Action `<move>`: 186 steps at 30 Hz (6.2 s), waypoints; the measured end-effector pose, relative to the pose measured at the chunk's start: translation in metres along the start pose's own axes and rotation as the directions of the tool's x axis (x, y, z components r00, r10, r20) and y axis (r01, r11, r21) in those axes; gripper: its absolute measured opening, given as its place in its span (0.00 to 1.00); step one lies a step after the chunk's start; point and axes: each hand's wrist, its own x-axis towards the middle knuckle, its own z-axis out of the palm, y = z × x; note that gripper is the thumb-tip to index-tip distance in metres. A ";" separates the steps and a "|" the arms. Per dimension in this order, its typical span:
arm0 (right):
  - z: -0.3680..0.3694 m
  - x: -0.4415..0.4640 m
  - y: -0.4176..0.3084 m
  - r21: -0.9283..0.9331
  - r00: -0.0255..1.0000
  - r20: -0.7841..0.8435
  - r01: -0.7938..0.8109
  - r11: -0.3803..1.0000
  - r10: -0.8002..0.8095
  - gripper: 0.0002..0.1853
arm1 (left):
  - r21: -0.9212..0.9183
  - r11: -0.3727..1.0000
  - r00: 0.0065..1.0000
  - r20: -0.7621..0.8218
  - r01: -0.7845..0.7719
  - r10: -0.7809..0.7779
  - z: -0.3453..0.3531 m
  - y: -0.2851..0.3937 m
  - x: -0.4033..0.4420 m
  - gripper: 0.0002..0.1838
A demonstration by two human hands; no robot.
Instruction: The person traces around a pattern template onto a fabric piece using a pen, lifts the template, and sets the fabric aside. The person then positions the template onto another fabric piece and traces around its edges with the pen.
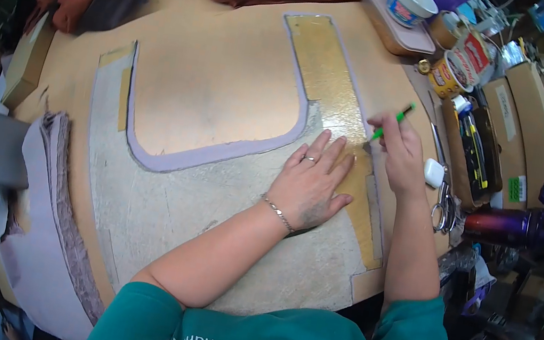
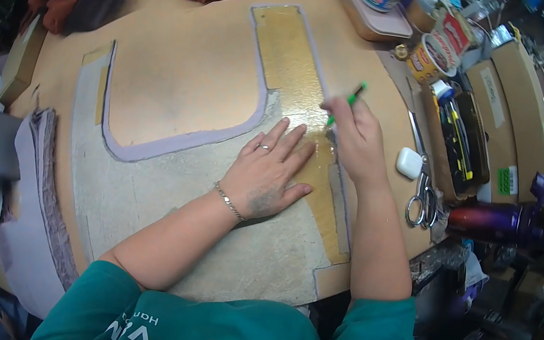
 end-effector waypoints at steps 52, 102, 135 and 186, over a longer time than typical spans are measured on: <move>0.095 0.204 0.040 -0.286 0.924 0.292 0.331 0.899 -0.248 0.11 | -0.100 0.995 0.998 -0.053 0.024 -0.029 0.000 -0.003 0.002 0.29; -0.003 0.013 0.056 -0.476 0.961 -0.089 0.192 0.858 -0.263 0.08 | 0.379 0.878 0.955 -0.059 0.292 -0.292 -0.012 -0.104 0.128 0.51; 0.038 0.131 0.060 -0.560 0.888 -0.170 0.269 0.784 -0.427 0.09 | 0.290 0.903 0.945 -0.011 0.315 -0.326 -0.024 -0.098 0.127 0.51; -0.101 -0.260 0.001 0.675 0.971 -0.213 0.228 0.701 -0.110 0.24 | -0.230 0.665 0.547 -0.413 0.711 -0.728 -0.082 -0.124 -0.287 0.23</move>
